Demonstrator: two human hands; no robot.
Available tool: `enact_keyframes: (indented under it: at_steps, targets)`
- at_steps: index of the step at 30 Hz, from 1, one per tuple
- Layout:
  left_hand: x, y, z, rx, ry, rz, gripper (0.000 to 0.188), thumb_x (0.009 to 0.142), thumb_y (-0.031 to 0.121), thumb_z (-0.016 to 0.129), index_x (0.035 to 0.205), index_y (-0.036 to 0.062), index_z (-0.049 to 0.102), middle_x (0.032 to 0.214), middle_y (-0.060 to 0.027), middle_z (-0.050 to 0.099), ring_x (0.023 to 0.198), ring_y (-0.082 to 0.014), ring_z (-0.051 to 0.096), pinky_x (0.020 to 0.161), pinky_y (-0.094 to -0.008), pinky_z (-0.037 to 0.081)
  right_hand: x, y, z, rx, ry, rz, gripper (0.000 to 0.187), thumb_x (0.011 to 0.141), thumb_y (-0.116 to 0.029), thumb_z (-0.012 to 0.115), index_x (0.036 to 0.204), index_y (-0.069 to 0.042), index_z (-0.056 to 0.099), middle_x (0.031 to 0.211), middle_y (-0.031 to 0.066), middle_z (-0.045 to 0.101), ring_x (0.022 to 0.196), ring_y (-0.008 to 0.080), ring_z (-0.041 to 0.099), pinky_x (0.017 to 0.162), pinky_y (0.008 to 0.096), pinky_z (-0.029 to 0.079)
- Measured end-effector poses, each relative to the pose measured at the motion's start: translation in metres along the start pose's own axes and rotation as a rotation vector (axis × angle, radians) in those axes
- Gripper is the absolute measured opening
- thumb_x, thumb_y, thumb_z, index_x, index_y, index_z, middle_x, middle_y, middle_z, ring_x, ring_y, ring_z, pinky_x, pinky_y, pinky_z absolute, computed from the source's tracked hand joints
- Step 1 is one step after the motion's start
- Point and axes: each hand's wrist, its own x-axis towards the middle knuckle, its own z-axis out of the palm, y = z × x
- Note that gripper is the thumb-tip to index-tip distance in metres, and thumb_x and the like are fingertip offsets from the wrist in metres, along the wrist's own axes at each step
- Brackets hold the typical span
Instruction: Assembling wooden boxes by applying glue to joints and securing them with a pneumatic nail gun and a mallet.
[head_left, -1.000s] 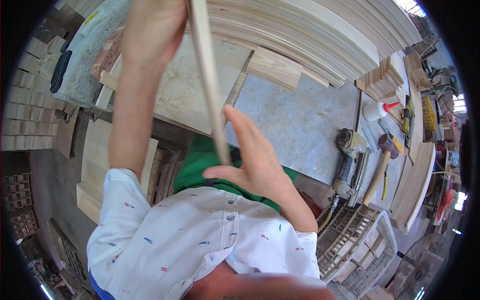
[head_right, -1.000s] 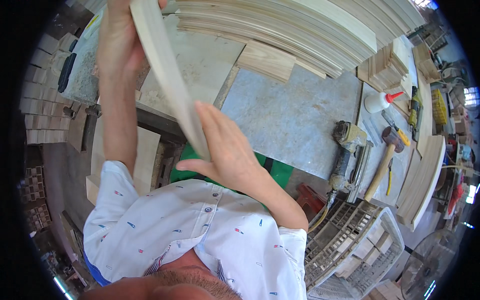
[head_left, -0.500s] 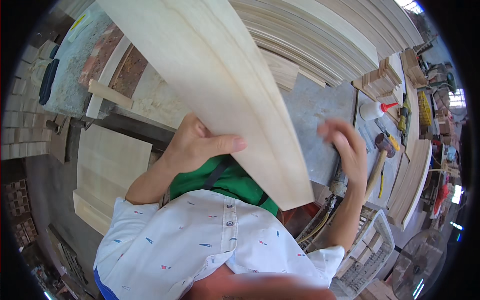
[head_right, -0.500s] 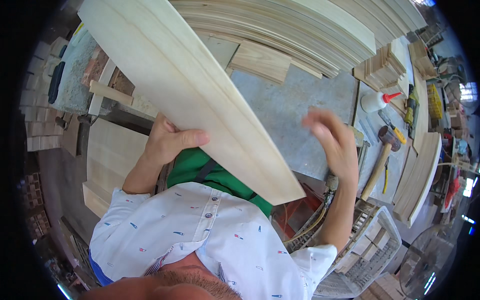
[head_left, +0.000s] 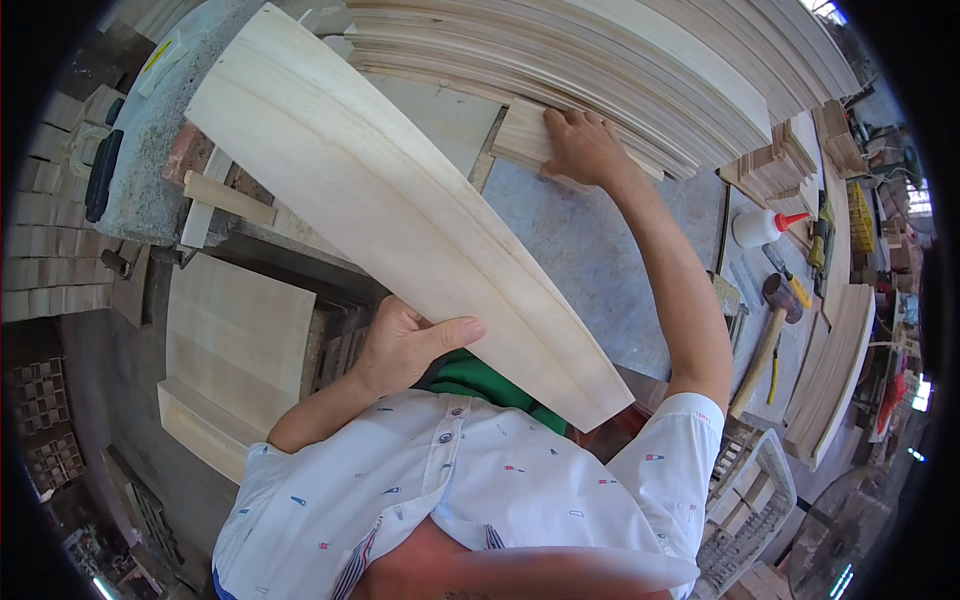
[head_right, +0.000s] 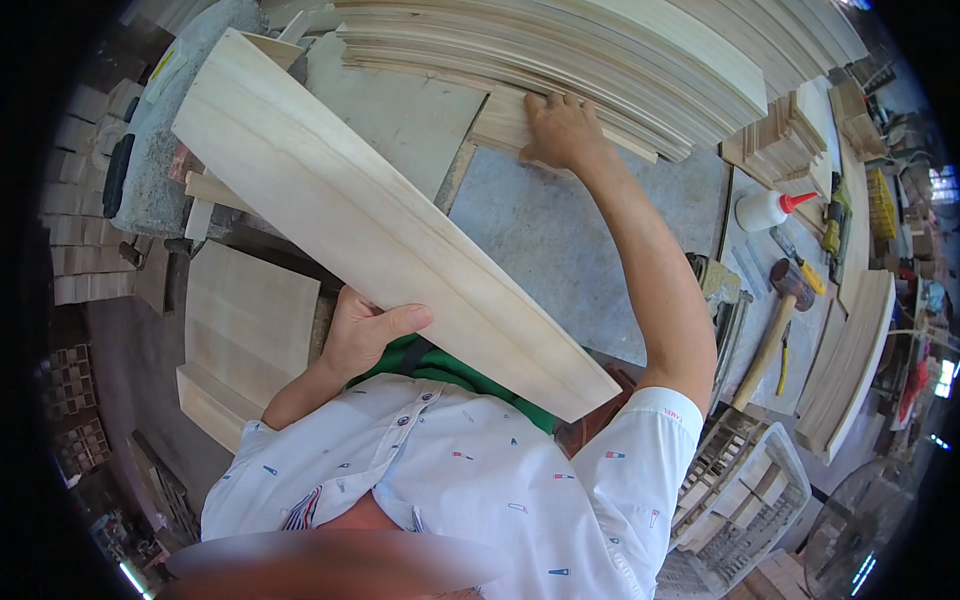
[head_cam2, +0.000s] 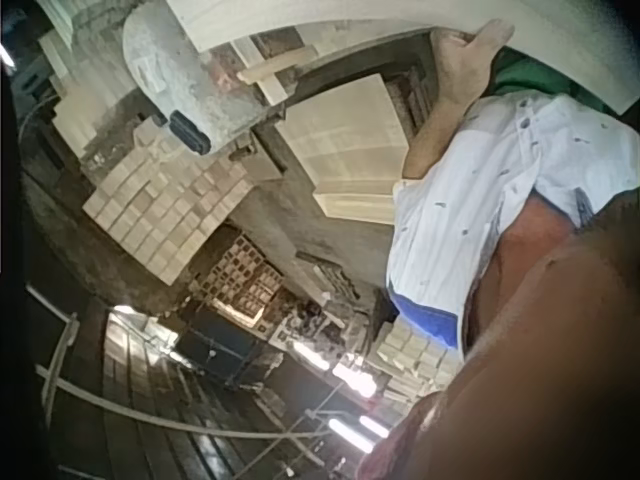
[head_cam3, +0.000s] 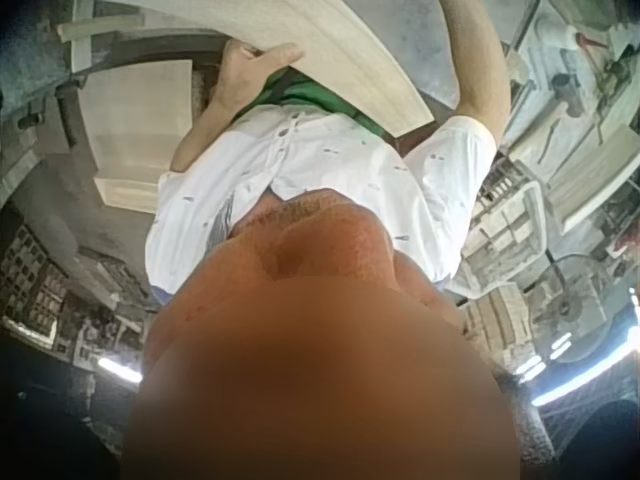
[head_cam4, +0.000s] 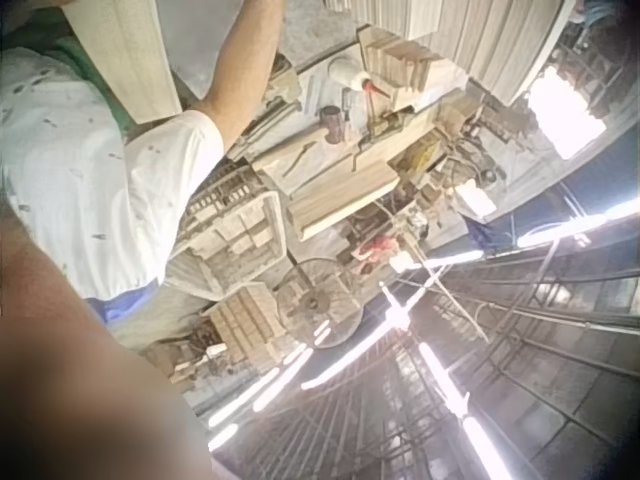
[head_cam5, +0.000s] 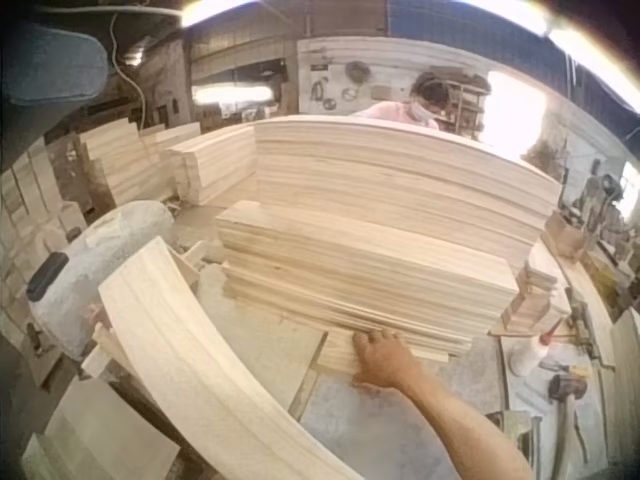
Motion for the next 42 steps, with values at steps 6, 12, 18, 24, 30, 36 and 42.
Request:
enact_keyframes:
  at_steps: [6, 12, 18, 24, 30, 36, 42]
  targets:
    - [0.002, -0.002, -0.002, -0.033, 0.012, -0.022, 0.021, 0.085, 0.004, 0.063, 0.105, -0.0043, 0.064, 0.101, -0.0070, 0.066, 0.093, -0.0121, 0.060, 0.083, -0.0268, 0.048, -0.010, 0.010, -0.013, 0.169, -0.010, -0.042, 0.087, 0.069, -0.028, 0.076, 0.142, -0.011, 0.032, 0.132, 0.0214, 0.047, 0.123, 0.0372, 0.045, 0.101, 0.0440, 0.037]
    - [0.016, -0.003, -0.004, -0.098, 0.160, -0.044, 0.024, 0.084, 0.003, 0.063, 0.106, -0.0055, 0.062, 0.101, -0.0078, 0.066, 0.091, -0.0117, 0.060, 0.083, -0.0264, 0.047, -0.116, 0.046, -0.048, 0.778, 0.194, 0.045, 0.089, 0.069, -0.017, 0.073, 0.145, -0.009, 0.027, 0.135, 0.0182, 0.045, 0.124, 0.0302, 0.045, 0.101, 0.0399, 0.039]
    - [0.041, -0.008, -0.007, -0.273, 0.243, 0.068, 0.035, 0.090, 0.009, 0.058, 0.120, -0.0068, 0.050, 0.113, -0.0114, 0.060, 0.100, -0.0172, 0.060, 0.086, -0.0307, 0.048, -0.247, 0.059, -0.029, 1.278, 0.370, 0.336, 0.088, 0.066, -0.011, 0.075, 0.142, -0.002, 0.031, 0.137, 0.0105, 0.045, 0.123, 0.0202, 0.044, 0.101, 0.0358, 0.037]
    - [0.061, -0.008, -0.018, -0.419, 0.227, 0.147, 0.029, 0.094, 0.010, 0.053, 0.120, -0.0041, 0.051, 0.117, -0.0125, 0.059, 0.104, -0.0189, 0.060, 0.088, -0.0332, 0.052, -0.293, 0.040, 0.019, 1.440, 0.503, 0.428, 0.080, 0.070, -0.009, 0.074, 0.139, 0.000, 0.035, 0.136, 0.0092, 0.045, 0.122, 0.0184, 0.044, 0.103, 0.0322, 0.035]
    - [0.075, -0.008, -0.037, -0.410, 0.280, 0.127, 0.030, 0.094, 0.011, 0.052, 0.122, 0.0003, 0.050, 0.119, -0.0113, 0.059, 0.107, -0.0192, 0.059, 0.088, -0.0348, 0.054, -0.288, 0.038, 0.029, 1.447, 0.418, 0.394, 0.095, 0.066, 0.003, 0.070, 0.147, -0.004, 0.019, 0.140, 0.0108, 0.040, 0.127, 0.0172, 0.038, 0.105, 0.0326, 0.033]
    - [0.093, -0.005, -0.041, -0.462, 0.230, 0.189, 0.028, 0.094, 0.011, 0.054, 0.120, 0.0012, 0.052, 0.117, -0.0106, 0.060, 0.106, -0.0195, 0.060, 0.088, -0.0350, 0.054, -0.272, 0.032, 0.031, 1.449, 0.358, 0.318, 0.095, 0.066, 0.004, 0.067, 0.148, -0.009, 0.020, 0.146, 0.0130, 0.035, 0.131, 0.0213, 0.037, 0.096, 0.0364, 0.045]
    - [0.104, -0.008, -0.043, -0.443, 0.173, 0.186, 0.026, 0.093, 0.010, 0.055, 0.117, 0.0013, 0.053, 0.115, -0.0105, 0.061, 0.104, -0.0193, 0.061, 0.085, -0.0342, 0.055, -0.266, 0.031, 0.033, 1.240, 0.384, 0.270, 0.093, 0.067, 0.002, 0.068, 0.147, -0.010, 0.022, 0.145, 0.0109, 0.037, 0.134, 0.0253, 0.035, 0.097, 0.0381, 0.044]
